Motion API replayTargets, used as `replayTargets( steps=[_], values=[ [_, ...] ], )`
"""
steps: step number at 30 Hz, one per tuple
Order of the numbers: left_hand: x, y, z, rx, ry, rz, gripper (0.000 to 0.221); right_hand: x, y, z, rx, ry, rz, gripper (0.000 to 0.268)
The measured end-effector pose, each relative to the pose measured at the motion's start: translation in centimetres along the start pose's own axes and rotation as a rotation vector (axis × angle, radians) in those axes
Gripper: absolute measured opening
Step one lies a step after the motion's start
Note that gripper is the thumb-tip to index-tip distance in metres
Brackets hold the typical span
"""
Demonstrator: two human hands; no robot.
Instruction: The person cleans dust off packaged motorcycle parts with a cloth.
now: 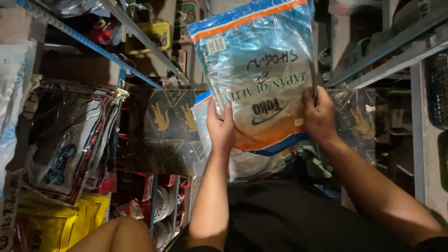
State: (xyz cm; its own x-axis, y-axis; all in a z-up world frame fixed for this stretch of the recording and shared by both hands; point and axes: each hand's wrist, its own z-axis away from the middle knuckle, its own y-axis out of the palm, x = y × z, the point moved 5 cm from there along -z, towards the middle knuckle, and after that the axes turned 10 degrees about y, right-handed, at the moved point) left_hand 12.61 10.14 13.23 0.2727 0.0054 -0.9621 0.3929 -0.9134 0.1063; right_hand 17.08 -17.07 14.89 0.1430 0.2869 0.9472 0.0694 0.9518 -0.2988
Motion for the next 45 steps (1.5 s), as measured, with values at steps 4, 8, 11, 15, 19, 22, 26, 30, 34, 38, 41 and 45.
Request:
replayTargets(
  steps=[4,8,11,15,19,22,26,30,34,38,41,45],
  values=[
    [-0.4,-0.7,0.1,-0.059,0.012,-0.047,0.04,-1.0,-0.2,-0.1,-0.01,-0.007,0.038,0.025],
    [-1.4,-1.7,-0.3,-0.079,0.038,-0.108,0.03,-0.1,-0.5,0.0,0.009,-0.048,0.055,0.021],
    [-3.1,-2.0,-0.6,-0.069,0.059,-0.156,0.026,0.6,-0.6,-0.2,0.035,-0.073,-0.013,0.022],
    [-4.7,-2.3,-0.7,-0.078,0.085,-0.237,0.026,4.6,-0.3,0.6,0.041,0.043,-0.147,0.05],
    [-6.3,-2.3,-0.4,-0.101,0.137,-0.377,0.036,5.2,-0.2,1.1,0.068,-0.196,-0.118,0.061],
    [-7.7,-2.6,0.2,-0.109,0.193,-0.514,0.05,4.9,-0.1,1.0,-0.023,-0.183,0.096,0.059],
    [-9.4,-3.3,1.2,-0.109,0.145,-0.502,0.057,4.6,0.6,1.0,-0.003,-0.198,0.073,0.057],
    [-10.5,-4.0,2.8,-0.075,0.162,-0.418,0.067,3.6,1.2,0.5,0.02,-0.212,-0.091,0.05],
    [-12.6,-4.4,4.4,-0.081,0.167,-0.376,0.074,3.9,1.6,0.3,0.053,-0.252,-0.113,0.047],
    [-15.0,-5.0,6.3,-0.141,0.192,-0.343,0.075,5.3,2.6,1.1,0.09,-0.313,-0.145,0.045],
    [-17.1,-6.3,8.2,-0.269,0.253,-0.341,0.073,8.1,3.9,2.0,0.183,-0.319,-0.259,0.046],
    [-21.2,-8.8,11.0,-0.492,0.301,-0.251,0.072,15.3,6.2,4.9,0.316,-0.519,-0.097,0.045]
  ],
)
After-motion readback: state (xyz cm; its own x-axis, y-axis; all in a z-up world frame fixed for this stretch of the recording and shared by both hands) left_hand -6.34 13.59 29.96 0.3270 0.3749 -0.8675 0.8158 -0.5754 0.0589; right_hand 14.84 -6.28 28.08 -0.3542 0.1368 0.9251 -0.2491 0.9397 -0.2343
